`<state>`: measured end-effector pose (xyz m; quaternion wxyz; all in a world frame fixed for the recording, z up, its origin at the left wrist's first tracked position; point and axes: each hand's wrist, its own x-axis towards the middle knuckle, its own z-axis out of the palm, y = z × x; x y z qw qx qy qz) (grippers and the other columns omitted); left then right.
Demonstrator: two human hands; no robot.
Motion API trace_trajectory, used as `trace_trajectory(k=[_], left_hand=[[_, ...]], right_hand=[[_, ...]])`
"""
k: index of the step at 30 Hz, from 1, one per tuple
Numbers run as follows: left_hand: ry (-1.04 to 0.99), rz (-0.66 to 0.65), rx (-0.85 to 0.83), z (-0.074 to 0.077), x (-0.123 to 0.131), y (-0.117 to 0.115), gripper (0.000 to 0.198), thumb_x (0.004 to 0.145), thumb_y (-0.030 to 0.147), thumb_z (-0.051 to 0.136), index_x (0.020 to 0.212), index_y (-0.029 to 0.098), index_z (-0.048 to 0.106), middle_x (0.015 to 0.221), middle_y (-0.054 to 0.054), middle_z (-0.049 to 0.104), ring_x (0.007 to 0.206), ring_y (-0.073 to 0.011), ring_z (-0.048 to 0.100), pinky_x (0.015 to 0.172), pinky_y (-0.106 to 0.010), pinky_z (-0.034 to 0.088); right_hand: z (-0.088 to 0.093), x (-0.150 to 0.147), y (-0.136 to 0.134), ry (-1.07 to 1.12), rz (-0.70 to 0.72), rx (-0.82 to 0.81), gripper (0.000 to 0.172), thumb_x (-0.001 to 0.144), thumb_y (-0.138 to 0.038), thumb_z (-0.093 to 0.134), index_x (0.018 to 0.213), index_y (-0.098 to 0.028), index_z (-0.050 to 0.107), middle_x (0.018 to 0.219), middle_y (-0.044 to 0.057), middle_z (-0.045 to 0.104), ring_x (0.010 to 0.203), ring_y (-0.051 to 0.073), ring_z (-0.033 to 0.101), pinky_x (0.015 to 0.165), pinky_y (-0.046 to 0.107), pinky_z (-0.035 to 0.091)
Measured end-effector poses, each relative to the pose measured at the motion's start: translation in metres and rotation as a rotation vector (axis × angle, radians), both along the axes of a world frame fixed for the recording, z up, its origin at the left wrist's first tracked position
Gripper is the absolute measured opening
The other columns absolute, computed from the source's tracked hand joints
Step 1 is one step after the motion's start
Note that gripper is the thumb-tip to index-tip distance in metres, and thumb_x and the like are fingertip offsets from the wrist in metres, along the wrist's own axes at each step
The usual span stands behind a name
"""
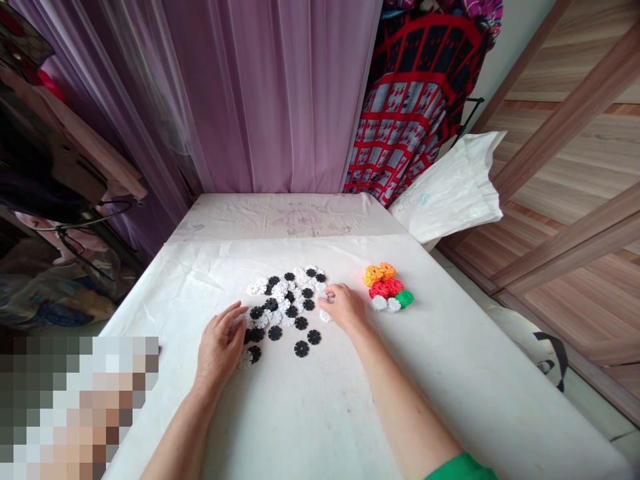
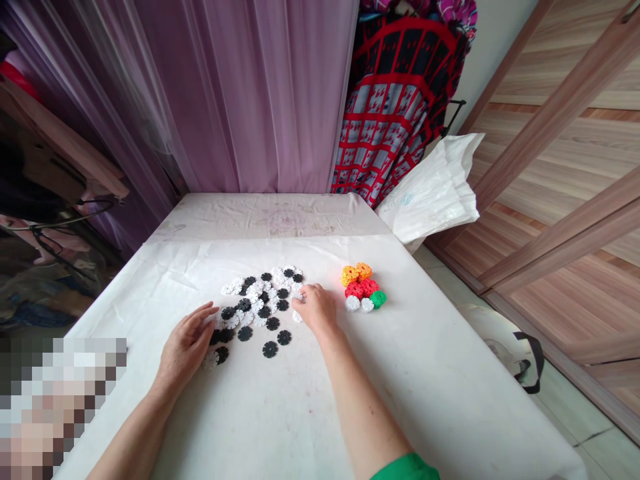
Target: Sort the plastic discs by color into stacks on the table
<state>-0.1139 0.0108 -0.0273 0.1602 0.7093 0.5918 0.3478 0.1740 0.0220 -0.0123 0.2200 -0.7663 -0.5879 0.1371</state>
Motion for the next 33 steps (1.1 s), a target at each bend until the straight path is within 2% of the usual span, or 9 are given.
trace_trajectory(k=[3, 5, 9, 17, 22, 28, 33], left_hand=[[-0.007, -0.001, -0.008, 0.000, 0.000, 0.000, 0.036, 0.088, 0.043, 0.047, 0.108, 0.025, 0.070, 0.126, -0.006, 0.069, 0.104, -0.0240, 0.066, 0.092, -0.042, 0.054], [-0.012, -0.003, -0.012, 0.000, 0.001, 0.000, 0.036, 0.088, 0.043, 0.047, 0.107, 0.025, 0.071, 0.126, -0.006, 0.069, 0.103, -0.0239, 0.066, 0.093, -0.043, 0.053], [-0.016, -0.001, -0.012, -0.002, 0.001, 0.000, 0.035, 0.088, 0.044, 0.047, 0.106, 0.025, 0.071, 0.127, -0.006, 0.069, 0.101, -0.0244, 0.066, 0.094, -0.045, 0.053], [-0.002, -0.004, -0.009, -0.001, 0.000, 0.001, 0.035, 0.088, 0.043, 0.048, 0.107, 0.025, 0.071, 0.125, -0.006, 0.069, 0.100, -0.0243, 0.066, 0.092, -0.044, 0.054], [-0.001, -0.007, -0.015, -0.002, 0.000, 0.001, 0.035, 0.088, 0.043, 0.048, 0.107, 0.025, 0.071, 0.126, -0.006, 0.069, 0.101, -0.0245, 0.066, 0.091, -0.044, 0.054], [0.010, 0.002, -0.015, -0.003, 0.001, 0.000, 0.035, 0.089, 0.044, 0.047, 0.109, 0.027, 0.071, 0.127, -0.004, 0.069, 0.101, -0.0243, 0.065, 0.091, -0.045, 0.054], [0.007, 0.000, -0.007, -0.004, 0.000, 0.000, 0.034, 0.089, 0.043, 0.047, 0.108, 0.027, 0.071, 0.127, -0.004, 0.068, 0.103, -0.0246, 0.065, 0.091, -0.044, 0.054]], right_hand=[[-0.008, 0.013, -0.011, 0.231, 0.019, 0.047, 0.016, 0.075, -0.032, 0.069, 0.087, -0.021, 0.072, 0.089, 0.003, 0.072, 0.076, 0.017, 0.066, 0.068, 0.027, 0.049], [-0.011, 0.018, -0.022, 0.290, 0.057, 0.083, 0.018, 0.072, -0.032, 0.071, 0.086, -0.020, 0.072, 0.086, 0.003, 0.071, 0.072, 0.016, 0.064, 0.067, 0.027, 0.049], [-0.013, 0.017, -0.038, 0.241, 0.116, 0.134, 0.016, 0.070, -0.027, 0.072, 0.085, -0.020, 0.071, 0.084, 0.002, 0.069, 0.066, 0.014, 0.061, 0.067, 0.027, 0.048], [-0.011, 0.012, -0.039, 0.115, 0.148, 0.110, 0.018, 0.072, -0.022, 0.070, 0.090, -0.021, 0.070, 0.090, 0.002, 0.069, 0.069, 0.014, 0.060, 0.068, 0.027, 0.046], [-0.003, 0.007, -0.041, 0.022, 0.160, 0.060, 0.038, 0.071, -0.024, 0.072, 0.108, -0.023, 0.068, 0.100, 0.003, 0.069, 0.081, 0.018, 0.063, 0.076, 0.029, 0.046], [0.006, 0.002, -0.041, -0.076, 0.164, -0.034, 0.021, 0.078, -0.028, 0.066, 0.099, -0.026, 0.071, 0.101, 0.002, 0.068, 0.088, 0.019, 0.064, 0.075, 0.027, 0.043], [0.007, 0.004, -0.040, -0.053, 0.169, -0.043, 0.021, 0.077, -0.030, 0.069, 0.097, -0.025, 0.070, 0.101, 0.003, 0.067, 0.088, 0.018, 0.064, 0.076, 0.027, 0.044]])
